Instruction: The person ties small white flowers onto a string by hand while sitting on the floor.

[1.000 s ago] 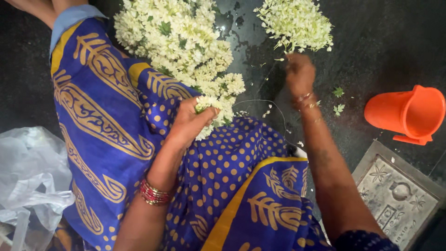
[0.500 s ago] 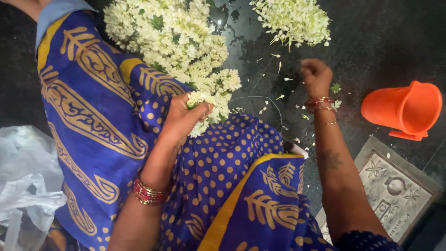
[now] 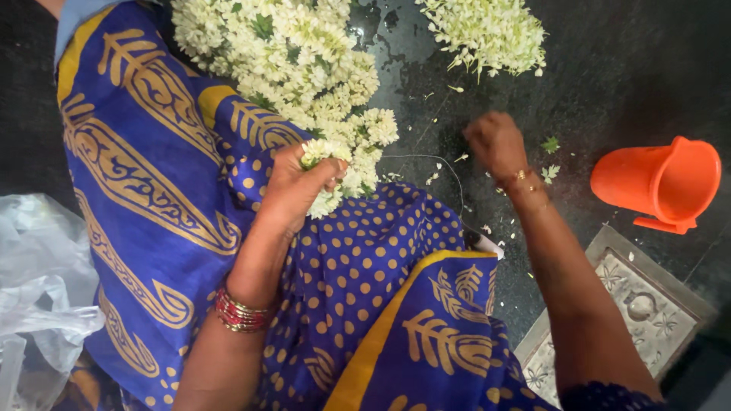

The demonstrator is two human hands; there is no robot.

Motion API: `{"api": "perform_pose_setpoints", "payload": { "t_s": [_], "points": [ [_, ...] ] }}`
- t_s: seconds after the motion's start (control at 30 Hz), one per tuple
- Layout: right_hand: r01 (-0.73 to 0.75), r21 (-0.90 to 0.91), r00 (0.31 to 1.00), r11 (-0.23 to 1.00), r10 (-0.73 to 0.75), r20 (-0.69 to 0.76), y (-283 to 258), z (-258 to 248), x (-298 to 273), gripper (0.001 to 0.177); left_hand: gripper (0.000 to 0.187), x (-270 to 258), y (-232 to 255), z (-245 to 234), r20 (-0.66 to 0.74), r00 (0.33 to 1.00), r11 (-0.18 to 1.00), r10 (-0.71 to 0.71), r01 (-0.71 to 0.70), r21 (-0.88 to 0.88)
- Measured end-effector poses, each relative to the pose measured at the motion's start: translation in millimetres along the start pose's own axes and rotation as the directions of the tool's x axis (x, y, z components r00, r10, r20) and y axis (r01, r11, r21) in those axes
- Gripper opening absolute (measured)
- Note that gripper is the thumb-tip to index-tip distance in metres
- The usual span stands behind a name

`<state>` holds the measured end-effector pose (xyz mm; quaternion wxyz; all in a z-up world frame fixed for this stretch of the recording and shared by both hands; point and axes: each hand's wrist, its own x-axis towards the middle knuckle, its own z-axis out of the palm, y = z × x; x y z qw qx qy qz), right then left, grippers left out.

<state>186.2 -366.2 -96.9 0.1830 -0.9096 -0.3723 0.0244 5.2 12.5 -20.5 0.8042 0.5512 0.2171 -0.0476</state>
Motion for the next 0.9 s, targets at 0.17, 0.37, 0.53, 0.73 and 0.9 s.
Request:
{"api": "perform_pose_setpoints", "payload": {
  "t_s": [0.17, 0.37, 0.53, 0.73, 0.9],
  "points": [
    [0.121, -0.149, 0.992, 0.981, -0.112, 0.065, -22.1, 1.5, -31.1, 0.011, 0.009, 0.0, 2.6, 0.2, 0.023, 1.0, 1.0, 0.011, -0.011, -0.027],
    [0.154, -0.278, 0.987, 0.948, -0.135, 0.087, -31.7, 5.1, -26.3, 0.009, 0.008, -1.4, 7.7, 0.8, -0.016, 1.0, 1.0, 0.007, -0.007, -0.016],
    [-0.007, -0.043, 0.992, 0.999, 0.002, -0.129, -7.6, 8.6, 8.3, 0.013, 0.008, -0.1, 1.9, 0.8, -0.018, 1.0, 1.0, 0.006, -0.007, -0.026],
    [-0.065, -0.096, 0.968, 0.993, 0.039, -0.248, 16.4, 33.0, 69.3, 0.007, 0.007, 3.2, -0.5, -2.1, -0.042, 0.999, 0.988, -0.019, 0.012, -0.155],
    [-0.082, -0.088, 0.981, 0.993, 0.064, -0.185, 30.2, 54.7, 77.3, 0.003, 0.008, 5.3, -0.8, -1.2, -0.067, 0.997, 0.98, -0.036, 0.022, -0.198]
  ]
}}
